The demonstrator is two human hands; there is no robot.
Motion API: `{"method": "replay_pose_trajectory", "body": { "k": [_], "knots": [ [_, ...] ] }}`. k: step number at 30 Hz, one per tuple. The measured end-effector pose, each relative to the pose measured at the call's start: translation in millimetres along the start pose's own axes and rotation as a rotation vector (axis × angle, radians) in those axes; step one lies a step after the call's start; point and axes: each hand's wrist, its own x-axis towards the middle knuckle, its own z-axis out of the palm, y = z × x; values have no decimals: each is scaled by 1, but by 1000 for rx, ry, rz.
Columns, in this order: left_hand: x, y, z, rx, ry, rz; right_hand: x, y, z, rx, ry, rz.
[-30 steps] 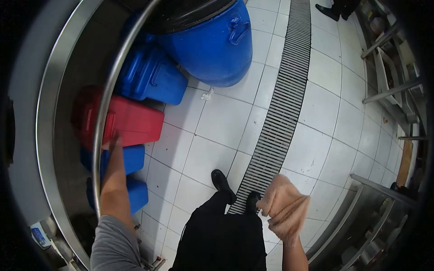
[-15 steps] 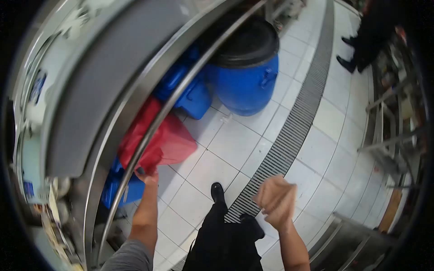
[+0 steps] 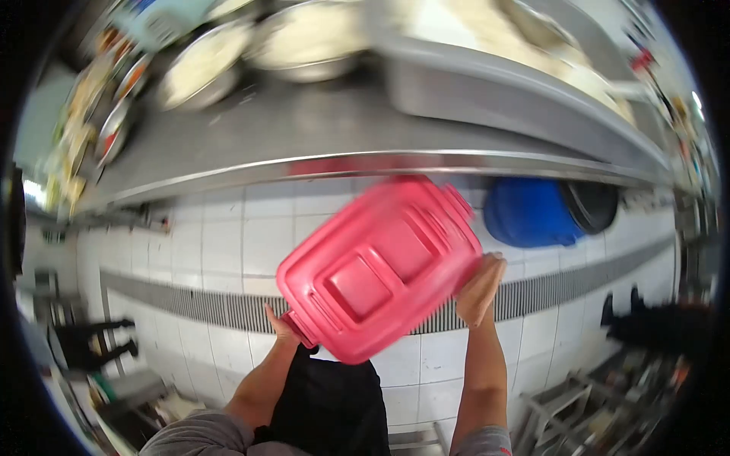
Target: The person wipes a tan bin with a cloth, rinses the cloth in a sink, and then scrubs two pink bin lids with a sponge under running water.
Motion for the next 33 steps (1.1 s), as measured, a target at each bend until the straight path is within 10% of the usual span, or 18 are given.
{"method": "replay_pose_trajectory", "body": {
  "k": [2,4,6,10,27,29,31,33],
  "knots": [
    [0,40,-34,237,29,-65,-28,-20,7,944,-36,1240],
    [-11,66,-48,164,-142,-181,-200,124,-39,943,-84,1198],
    [-6,83,-76,303,-43,-172,-131,-4,-29,862,-162,1417],
    [-20,140,-144,247,-83,-117,-128,-128,20,1187,-348,1482],
    [-81,466,-541,66,598,179,-223,-556,306,850,-1126,1777],
    [-125,523,-522,208,872,757,-226,-629,337,1038,-1134,1558],
    [-147,512,-526,930,1336,795,-241,-655,375,1112,-1133,1312],
    [-143,477,-497,733,1426,709,-249,-670,431,1185,-1109,1063]
  ]
}}
